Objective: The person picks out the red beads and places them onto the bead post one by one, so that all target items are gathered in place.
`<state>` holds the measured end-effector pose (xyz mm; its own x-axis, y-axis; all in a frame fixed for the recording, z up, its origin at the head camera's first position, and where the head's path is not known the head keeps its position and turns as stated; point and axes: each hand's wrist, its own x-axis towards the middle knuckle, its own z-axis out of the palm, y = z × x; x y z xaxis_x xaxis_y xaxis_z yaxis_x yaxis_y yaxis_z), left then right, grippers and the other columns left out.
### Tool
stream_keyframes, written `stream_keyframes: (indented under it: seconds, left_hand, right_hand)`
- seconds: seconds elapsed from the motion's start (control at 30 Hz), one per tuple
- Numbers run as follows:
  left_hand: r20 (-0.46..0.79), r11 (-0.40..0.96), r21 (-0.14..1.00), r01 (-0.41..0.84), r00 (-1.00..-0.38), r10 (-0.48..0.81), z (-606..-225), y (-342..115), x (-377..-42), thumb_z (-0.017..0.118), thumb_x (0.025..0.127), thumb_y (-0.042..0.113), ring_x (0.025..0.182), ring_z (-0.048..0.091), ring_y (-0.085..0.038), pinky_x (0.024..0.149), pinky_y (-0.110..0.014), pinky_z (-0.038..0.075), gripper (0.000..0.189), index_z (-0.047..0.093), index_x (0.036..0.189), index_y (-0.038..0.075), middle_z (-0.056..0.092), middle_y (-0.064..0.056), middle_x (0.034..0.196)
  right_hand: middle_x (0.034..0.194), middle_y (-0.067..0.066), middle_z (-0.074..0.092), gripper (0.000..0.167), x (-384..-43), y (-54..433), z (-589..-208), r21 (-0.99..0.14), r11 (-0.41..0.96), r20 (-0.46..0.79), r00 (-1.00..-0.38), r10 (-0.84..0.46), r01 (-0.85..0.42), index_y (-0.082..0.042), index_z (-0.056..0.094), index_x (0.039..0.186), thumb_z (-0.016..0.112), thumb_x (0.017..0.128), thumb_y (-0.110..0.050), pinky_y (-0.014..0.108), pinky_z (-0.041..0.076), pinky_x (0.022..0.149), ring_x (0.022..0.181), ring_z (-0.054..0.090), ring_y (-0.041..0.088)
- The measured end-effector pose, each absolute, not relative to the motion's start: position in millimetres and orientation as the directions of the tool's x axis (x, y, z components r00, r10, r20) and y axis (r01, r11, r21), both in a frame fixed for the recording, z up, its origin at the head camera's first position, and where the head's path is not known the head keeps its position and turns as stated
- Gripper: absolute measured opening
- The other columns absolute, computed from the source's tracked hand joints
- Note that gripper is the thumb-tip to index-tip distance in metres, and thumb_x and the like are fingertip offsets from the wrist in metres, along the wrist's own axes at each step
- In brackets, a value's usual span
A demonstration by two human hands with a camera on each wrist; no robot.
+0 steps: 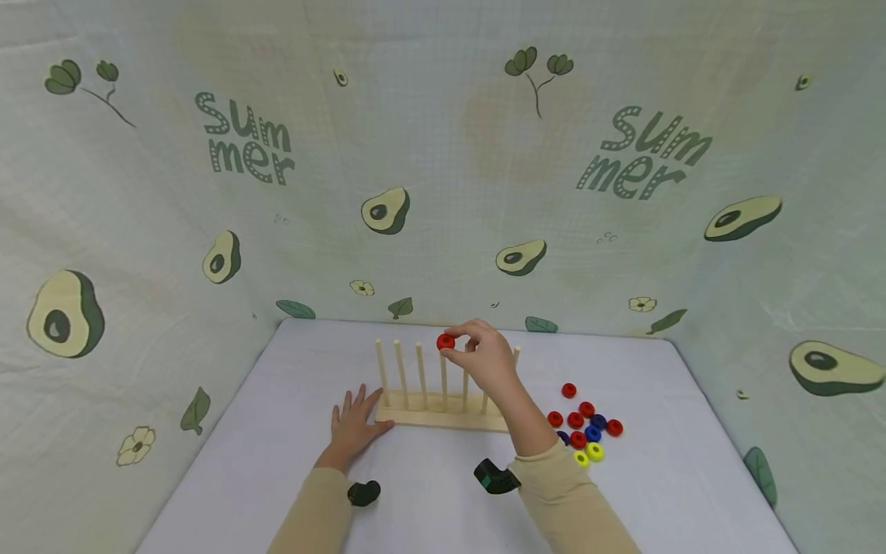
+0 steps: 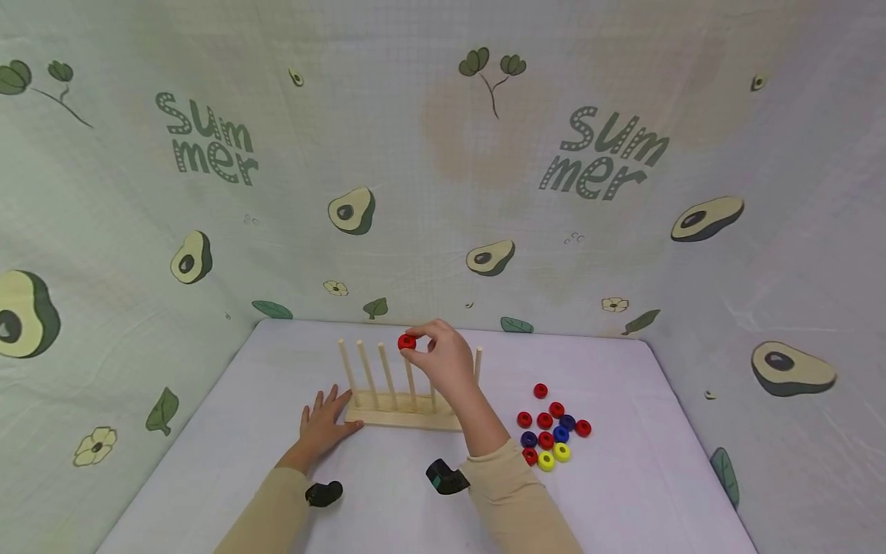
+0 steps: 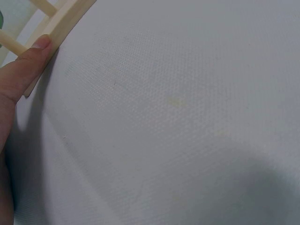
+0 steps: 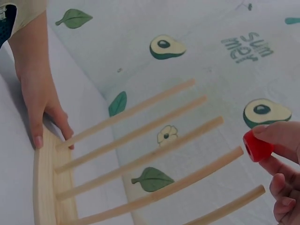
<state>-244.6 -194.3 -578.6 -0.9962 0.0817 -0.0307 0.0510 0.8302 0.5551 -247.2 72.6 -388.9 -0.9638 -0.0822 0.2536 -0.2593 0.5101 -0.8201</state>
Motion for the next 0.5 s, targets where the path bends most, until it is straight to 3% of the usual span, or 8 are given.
stream_keyframes:
  seconds: [0.5]
  left_hand:
    - [-0.038, 0.836, 0.546, 0.049, -0.996, 0.083, -577.4, -195.0, -243.8, 0.072, 0.084, 0.047, 0.143, 0.007, -0.05, 0.109, -0.068, 0.001, 0.078, 0.042, 0.148, 0.013, 0.021, -0.025, 0.157]
  right_hand:
    - [0.097, -0.009, 0.064, 0.027, -248.4, 67.9, -389.1, -0.783, 0.577, 0.254, -0.966, -0.046, -0.234, -0.02, 0.077, 0.104, 0.084, 0.078, -0.025, 0.03, 0.038, 0.055, 0.071, 0.05, 0.014]
